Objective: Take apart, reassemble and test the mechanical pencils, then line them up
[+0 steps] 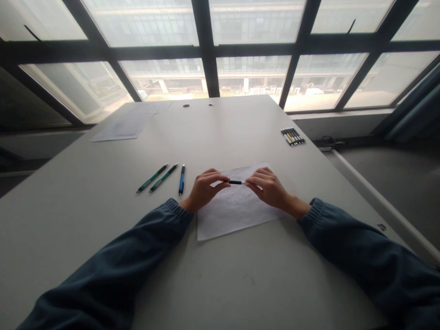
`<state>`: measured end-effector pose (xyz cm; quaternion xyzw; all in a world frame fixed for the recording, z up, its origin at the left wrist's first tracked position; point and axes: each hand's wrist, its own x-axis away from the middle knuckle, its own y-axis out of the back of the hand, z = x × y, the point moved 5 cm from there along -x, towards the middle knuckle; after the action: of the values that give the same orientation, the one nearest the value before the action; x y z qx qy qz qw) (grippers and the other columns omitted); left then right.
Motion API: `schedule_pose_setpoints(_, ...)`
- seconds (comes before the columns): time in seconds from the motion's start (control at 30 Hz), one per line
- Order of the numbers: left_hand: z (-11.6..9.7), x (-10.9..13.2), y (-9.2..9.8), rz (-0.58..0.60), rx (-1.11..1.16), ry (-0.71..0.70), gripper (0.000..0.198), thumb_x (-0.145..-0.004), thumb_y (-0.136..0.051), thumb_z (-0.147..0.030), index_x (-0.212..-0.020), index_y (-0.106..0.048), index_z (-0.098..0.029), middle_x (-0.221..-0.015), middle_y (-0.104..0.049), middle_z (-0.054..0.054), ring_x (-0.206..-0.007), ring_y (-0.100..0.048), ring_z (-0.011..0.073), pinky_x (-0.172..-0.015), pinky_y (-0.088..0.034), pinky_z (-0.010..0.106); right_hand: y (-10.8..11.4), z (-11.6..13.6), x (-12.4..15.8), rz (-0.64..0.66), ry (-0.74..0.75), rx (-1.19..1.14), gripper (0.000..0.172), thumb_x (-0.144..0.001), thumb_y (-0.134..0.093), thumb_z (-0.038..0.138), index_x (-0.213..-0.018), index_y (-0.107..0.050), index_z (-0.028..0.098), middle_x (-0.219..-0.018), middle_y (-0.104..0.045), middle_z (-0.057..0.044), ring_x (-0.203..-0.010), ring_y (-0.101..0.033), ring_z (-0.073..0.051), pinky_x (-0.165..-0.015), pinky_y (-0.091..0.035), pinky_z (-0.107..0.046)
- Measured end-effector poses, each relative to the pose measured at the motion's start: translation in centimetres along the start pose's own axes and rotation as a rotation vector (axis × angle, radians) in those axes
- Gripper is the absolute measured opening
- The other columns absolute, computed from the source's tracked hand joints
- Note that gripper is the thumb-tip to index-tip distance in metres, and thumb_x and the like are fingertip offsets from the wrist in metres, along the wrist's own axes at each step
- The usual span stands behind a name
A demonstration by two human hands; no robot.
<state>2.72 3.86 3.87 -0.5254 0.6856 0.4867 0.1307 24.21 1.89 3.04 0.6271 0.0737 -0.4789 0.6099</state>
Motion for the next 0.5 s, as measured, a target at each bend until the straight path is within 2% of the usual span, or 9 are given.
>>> schedule_pose_setpoints(0.2, -0.6, -0.26, 0.26, -0.009, -0.002, -0.078, 0.011, -0.086, -0.077, -0.026, -0.095, -0.077, -0.021, -0.087, -0.076, 0.007, -0.081, -0.066, 0.0173, -0.075, -0.056, 0.032, -0.28, -0.14, 0.09, 0.007, -0.005, -0.038, 0.014, -0.101, -0.056, 0.024, -0.093, -0.067, 0.019, -0.083, -0.074, -0.005, -0.076, -0.063, -0.018, -0.082, -0.045, -0.036)
schedule_pose_setpoints(0.5, -0.84, -0.22, 0.19, -0.005, -0.031, -0.073, 0.016, -0.088, -0.075, -0.027, -0.102, -0.074, -0.02, -0.093, -0.074, 0.008, -0.086, -0.067, 0.0181, -0.079, -0.057, 0.034, -0.4, -0.35, 0.18, 0.015, -0.029, -0.051, 0.017, -0.101, -0.055, 0.026, -0.094, -0.068, 0.019, -0.084, -0.074, -0.006, -0.076, -0.064, -0.018, -0.082, -0.046, -0.036)
